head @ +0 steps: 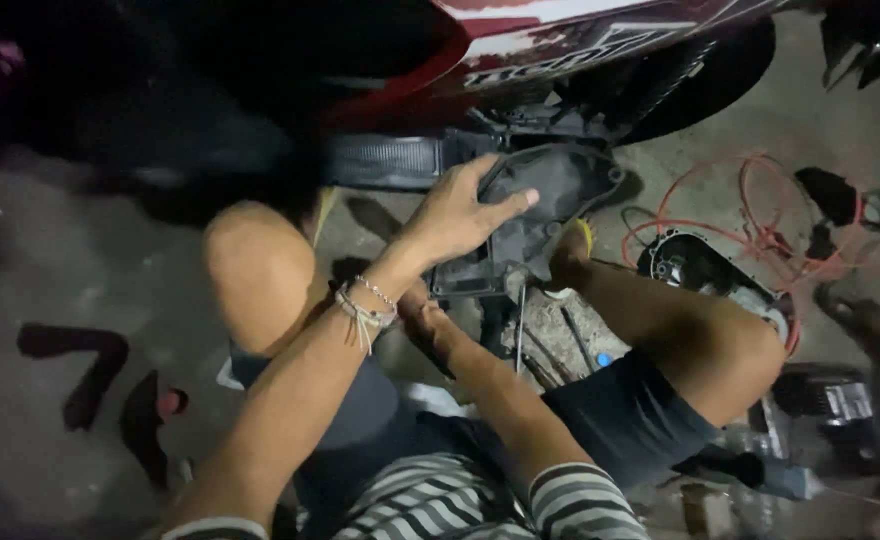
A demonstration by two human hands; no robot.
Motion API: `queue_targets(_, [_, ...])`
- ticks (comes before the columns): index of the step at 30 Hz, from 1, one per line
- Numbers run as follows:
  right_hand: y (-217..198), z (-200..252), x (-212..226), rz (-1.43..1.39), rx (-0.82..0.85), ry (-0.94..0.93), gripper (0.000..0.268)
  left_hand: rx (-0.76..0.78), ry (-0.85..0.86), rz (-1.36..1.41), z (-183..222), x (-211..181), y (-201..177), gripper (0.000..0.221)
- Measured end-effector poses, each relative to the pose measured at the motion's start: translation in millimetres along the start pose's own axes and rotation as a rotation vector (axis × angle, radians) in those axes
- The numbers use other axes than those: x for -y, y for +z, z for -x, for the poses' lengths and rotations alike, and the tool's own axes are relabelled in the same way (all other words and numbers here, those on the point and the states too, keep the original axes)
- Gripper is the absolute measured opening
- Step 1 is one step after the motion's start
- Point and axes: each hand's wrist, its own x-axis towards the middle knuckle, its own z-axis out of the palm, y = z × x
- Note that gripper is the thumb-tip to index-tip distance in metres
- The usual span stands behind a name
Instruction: Cleaning a motorcycle engine cover and applying sealant to the edges for reassembly.
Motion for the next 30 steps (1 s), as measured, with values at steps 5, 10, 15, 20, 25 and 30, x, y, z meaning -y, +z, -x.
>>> queue_targets(5, [8.4,46.0,-33.1,0.124,0.053,-0.084,0.028,-0.005,-0.028,0.044,1.0,-1.6,-1.6,0.055])
queue_targets(10, [12.3,71.9,-43.3,0.215,0.085,-0.150,0.028,0.012,-0.020,0.027,1.8,-7.7,4.8,0.077])
queue_targets(15, [-14.7,26.6,-18.7,0.301,0.094,-0.216,0.028,0.051,-0.078,0.035,3.9,-13.9,-6.4,0.086])
queue_targets(20, [-22.4,-14.4,-4.4,0.389,0.123,-0.271,0.028,0.060,-0.045,0.066,12.9,-22.0,-8.9,0.092])
queue_targets(25, [-24.6,-22.4,-12.9,0.464,0.121,-0.322,0.028,-0.061,0.042,-0.141,-9.8,2.4,-0.1,0.088])
queue_targets(30, [-38.8,-22.0,-32.7,0.533,0.121,-0.330,0.029,-0.068,0.070,0.072,-2.3,-0.1,-6.4,0.075])
